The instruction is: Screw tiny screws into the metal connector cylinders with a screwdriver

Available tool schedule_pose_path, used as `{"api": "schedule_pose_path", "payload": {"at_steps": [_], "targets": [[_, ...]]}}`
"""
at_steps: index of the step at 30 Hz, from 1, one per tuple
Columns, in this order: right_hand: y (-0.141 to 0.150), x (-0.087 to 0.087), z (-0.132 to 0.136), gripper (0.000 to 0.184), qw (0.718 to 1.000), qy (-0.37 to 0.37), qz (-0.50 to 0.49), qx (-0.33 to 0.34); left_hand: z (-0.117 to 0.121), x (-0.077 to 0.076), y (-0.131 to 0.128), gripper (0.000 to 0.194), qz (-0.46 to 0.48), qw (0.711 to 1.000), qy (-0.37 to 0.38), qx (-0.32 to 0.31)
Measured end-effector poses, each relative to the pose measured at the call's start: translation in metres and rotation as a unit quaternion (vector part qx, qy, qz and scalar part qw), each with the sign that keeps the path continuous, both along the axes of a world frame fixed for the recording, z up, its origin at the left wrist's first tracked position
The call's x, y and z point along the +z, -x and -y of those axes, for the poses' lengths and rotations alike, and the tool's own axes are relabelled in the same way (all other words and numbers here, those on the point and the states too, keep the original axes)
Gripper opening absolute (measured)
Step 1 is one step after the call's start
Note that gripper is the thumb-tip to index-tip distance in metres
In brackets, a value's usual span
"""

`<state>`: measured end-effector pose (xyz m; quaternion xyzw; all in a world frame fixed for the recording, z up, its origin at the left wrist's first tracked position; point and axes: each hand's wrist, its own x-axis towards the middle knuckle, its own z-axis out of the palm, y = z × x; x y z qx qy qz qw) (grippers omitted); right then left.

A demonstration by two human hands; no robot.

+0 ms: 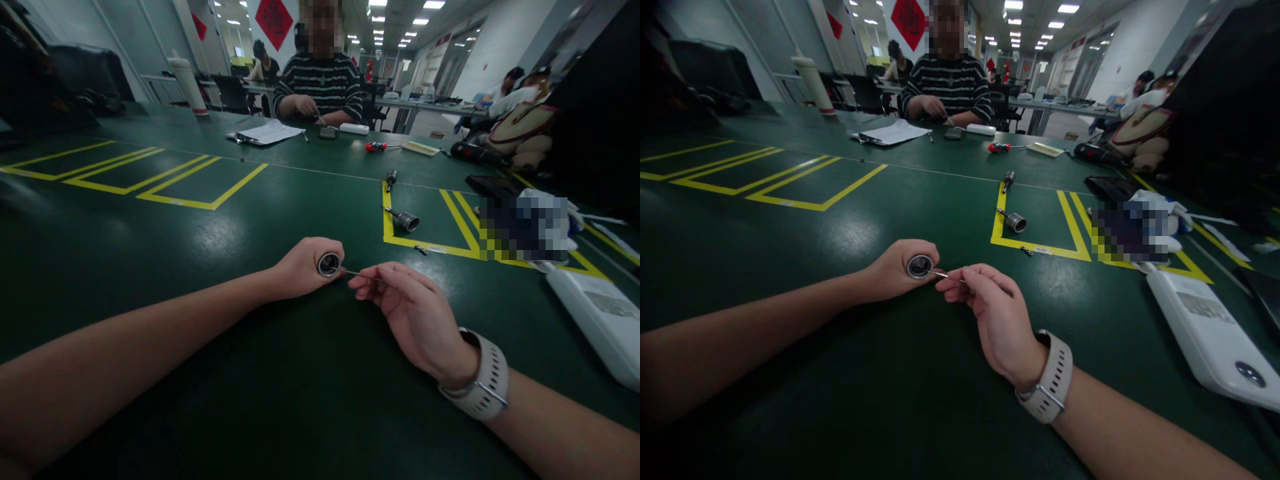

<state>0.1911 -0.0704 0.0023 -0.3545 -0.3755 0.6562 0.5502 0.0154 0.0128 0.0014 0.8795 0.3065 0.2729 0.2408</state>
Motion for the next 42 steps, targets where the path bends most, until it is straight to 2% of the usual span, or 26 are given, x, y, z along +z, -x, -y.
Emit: {"api": "schedule_pose_path", "payload": {"at_steps": [10, 26, 42], "targets": [[0.0009, 0.0024, 0.0006, 0.020, 1.000, 0.005, -0.009, -0.014, 0.0020, 0.0002, -0.0007, 0.016, 0.007, 1.000, -0.003, 0.008], [0.0009, 0.0037, 0.0028, 0.019, 0.998, -0.003, 0.025, -0.051, 0.0005, -0.0004, -0.0009, 0.018, -0.046, 0.998, -0.007, 0.042], [0.0016, 0.0049, 0.0037, 0.020, 0.997, -0.026, 0.057, -0.047, -0.0009, -0.0041, -0.0003, 0.019, -0.041, 0.998, -0.016, 0.041]]}}
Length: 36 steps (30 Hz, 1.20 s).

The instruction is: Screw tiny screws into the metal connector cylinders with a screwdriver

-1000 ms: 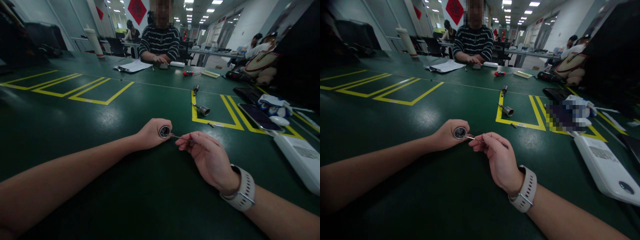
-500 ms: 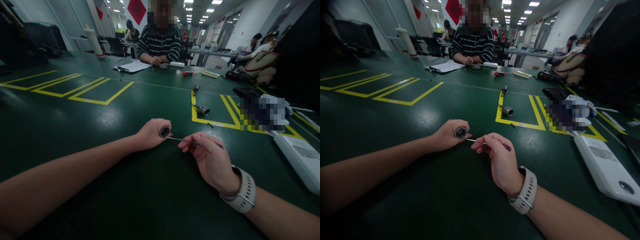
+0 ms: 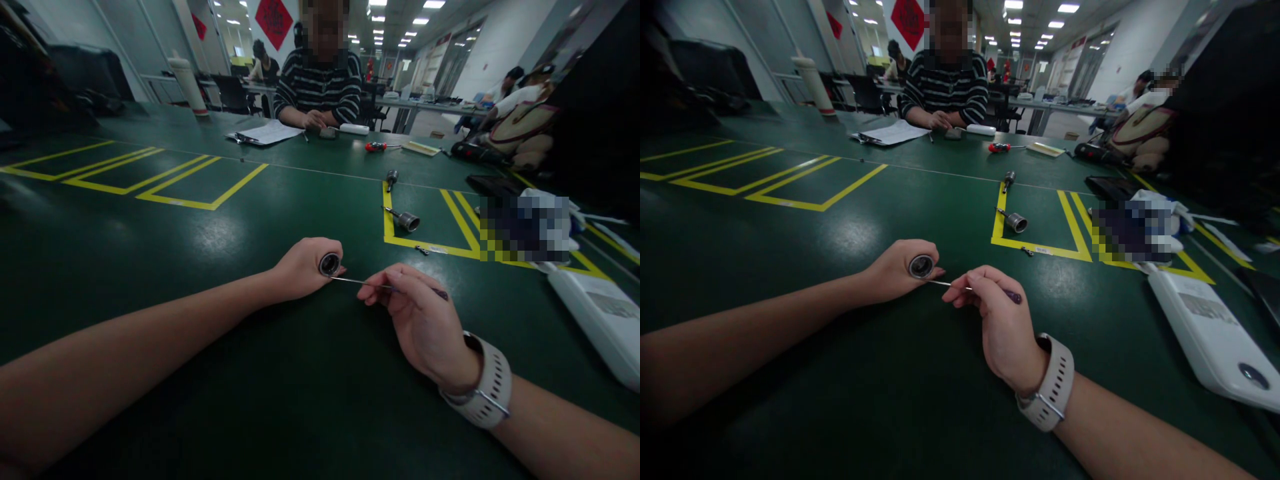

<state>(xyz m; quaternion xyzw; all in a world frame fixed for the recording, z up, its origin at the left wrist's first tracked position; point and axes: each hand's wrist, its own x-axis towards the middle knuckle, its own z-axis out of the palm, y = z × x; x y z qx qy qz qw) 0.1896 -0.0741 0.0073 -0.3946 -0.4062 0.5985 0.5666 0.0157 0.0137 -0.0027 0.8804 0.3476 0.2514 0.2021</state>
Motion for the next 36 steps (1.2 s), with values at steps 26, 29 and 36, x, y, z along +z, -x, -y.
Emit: {"api": "schedule_pose_path", "payload": {"at_steps": [26, 29, 36], "targets": [[0.0011, -0.0001, 0.0011, 0.019, 0.999, -0.022, 0.032, -0.017, 0.0035, 0.0041, -0.0015, 0.017, -0.052, 0.997, -0.063, -0.008], [0.0003, -0.0003, 0.0010, 0.021, 0.999, -0.024, 0.032, -0.026, 0.0032, 0.0032, -0.0010, 0.017, -0.050, 0.997, -0.066, -0.009], [-0.0009, -0.0029, 0.0000, 0.024, 0.998, -0.027, 0.046, -0.024, 0.0017, 0.0009, -0.0010, 0.019, -0.037, 0.998, -0.052, -0.008]]}}
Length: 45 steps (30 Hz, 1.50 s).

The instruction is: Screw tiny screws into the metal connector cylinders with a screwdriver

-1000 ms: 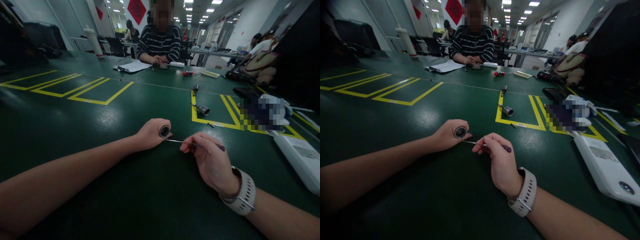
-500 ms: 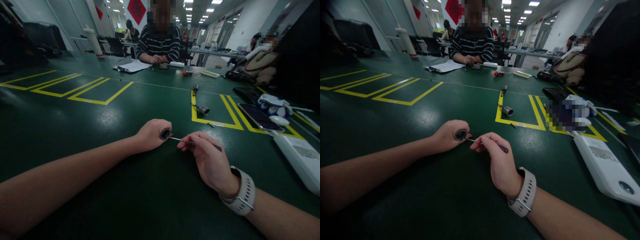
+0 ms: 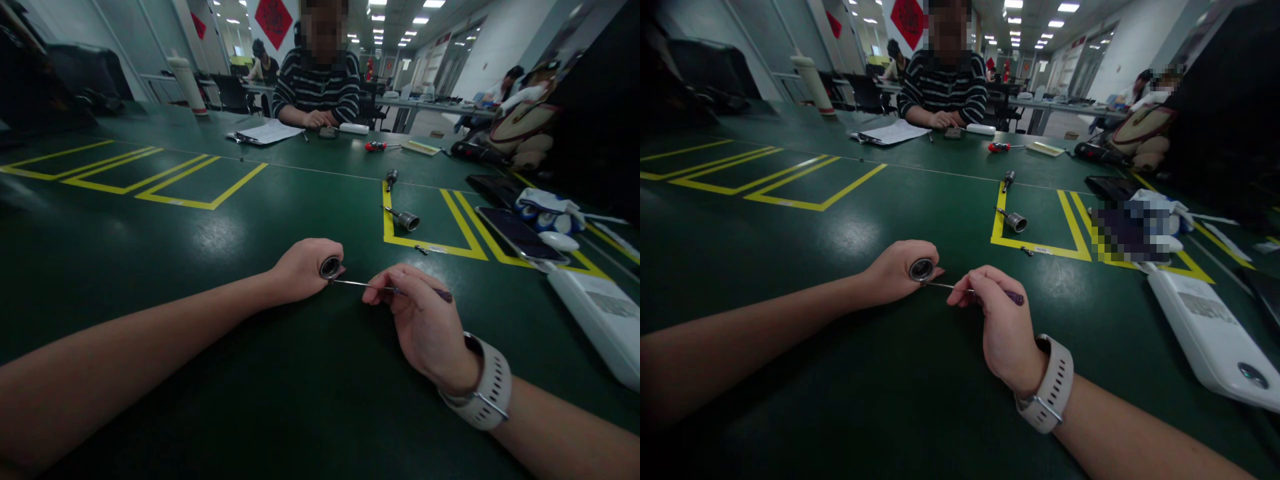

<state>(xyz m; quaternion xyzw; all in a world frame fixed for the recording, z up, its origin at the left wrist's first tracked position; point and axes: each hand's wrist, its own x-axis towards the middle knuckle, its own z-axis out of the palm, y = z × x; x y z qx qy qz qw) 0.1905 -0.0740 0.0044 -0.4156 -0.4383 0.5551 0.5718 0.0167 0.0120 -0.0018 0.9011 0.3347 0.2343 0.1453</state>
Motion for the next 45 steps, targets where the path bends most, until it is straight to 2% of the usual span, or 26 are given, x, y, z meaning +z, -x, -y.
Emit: {"api": "schedule_pose_path", "payload": {"at_steps": [14, 18, 24, 29, 32, 37, 41, 45], "targets": [[-0.0049, -0.0088, -0.0008, 0.025, 0.990, -0.023, 0.141, -0.014, -0.0005, 0.0007, -0.0002, 0.018, -0.007, 1.000, 0.009, 0.004], [-0.0040, -0.0089, -0.0022, 0.025, 0.986, -0.024, 0.163, -0.014, -0.0002, 0.0005, -0.0004, 0.019, 0.015, 1.000, 0.008, 0.000], [-0.0044, -0.0083, -0.0015, 0.023, 0.986, -0.030, 0.164, -0.014, 0.0014, 0.0014, -0.0006, 0.021, 0.015, 0.999, 0.015, -0.026], [-0.0064, -0.0074, 0.0008, 0.025, 0.991, -0.085, 0.101, -0.028, 0.0013, 0.0027, -0.0005, 0.019, -0.004, 1.000, 0.015, -0.026], [-0.0053, -0.0050, 0.0021, 0.021, 0.991, -0.101, 0.087, -0.014, 0.0007, 0.0024, -0.0004, 0.017, -0.002, 1.000, 0.012, -0.025], [-0.0014, -0.0033, 0.0029, 0.015, 0.984, -0.079, 0.155, 0.039, 0.0009, 0.0017, -0.0010, 0.018, 0.002, 1.000, -0.014, -0.020], [-0.0015, -0.0032, 0.0026, 0.015, 0.984, -0.073, 0.130, 0.099, 0.0020, 0.0024, -0.0015, 0.020, 0.014, 1.000, -0.019, -0.010], [-0.0020, -0.0033, 0.0030, 0.017, 0.986, -0.087, 0.117, 0.085, 0.0014, 0.0017, -0.0020, 0.019, 0.010, 1.000, -0.008, -0.008]]}}
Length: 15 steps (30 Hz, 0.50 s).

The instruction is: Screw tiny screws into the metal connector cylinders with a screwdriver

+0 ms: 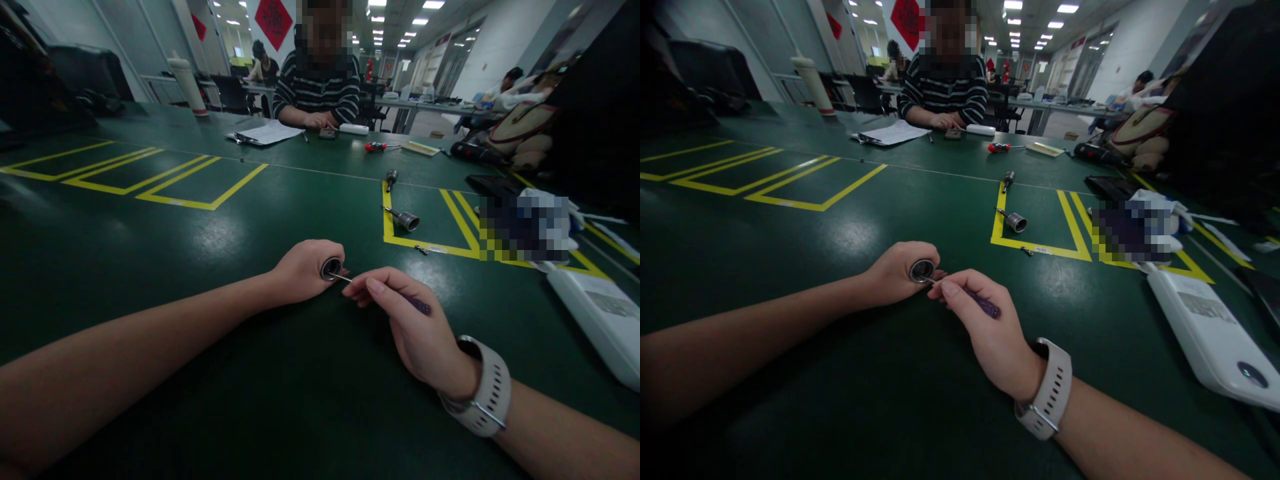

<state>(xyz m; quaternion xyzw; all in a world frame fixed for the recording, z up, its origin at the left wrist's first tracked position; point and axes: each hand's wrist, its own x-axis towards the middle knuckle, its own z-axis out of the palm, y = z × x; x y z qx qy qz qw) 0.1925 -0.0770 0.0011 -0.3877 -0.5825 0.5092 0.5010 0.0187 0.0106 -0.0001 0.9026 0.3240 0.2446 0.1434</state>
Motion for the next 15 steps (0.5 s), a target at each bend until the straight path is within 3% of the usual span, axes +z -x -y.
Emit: {"api": "schedule_pose_path", "payload": {"at_steps": [4, 7, 11, 15], "targets": [[0.0006, 0.0018, 0.0013, 0.017, 0.995, -0.041, 0.051, -0.076, -0.0012, -0.0009, -0.0009, 0.016, -0.012, 1.000, -0.019, -0.001], [0.0009, 0.0036, 0.0010, 0.017, 0.993, -0.032, 0.082, -0.079, -0.0008, -0.0007, -0.0010, 0.015, -0.022, 0.999, -0.041, -0.009], [0.0019, 0.0050, -0.0026, 0.018, 0.998, 0.027, -0.014, -0.049, 0.0012, -0.0002, 0.0015, 0.015, -0.006, 0.999, -0.051, -0.017], [0.0031, 0.0075, -0.0061, 0.019, 0.986, 0.116, -0.118, -0.032, 0.0029, 0.0015, 0.0049, 0.012, 0.026, 0.999, -0.018, -0.027]]}}
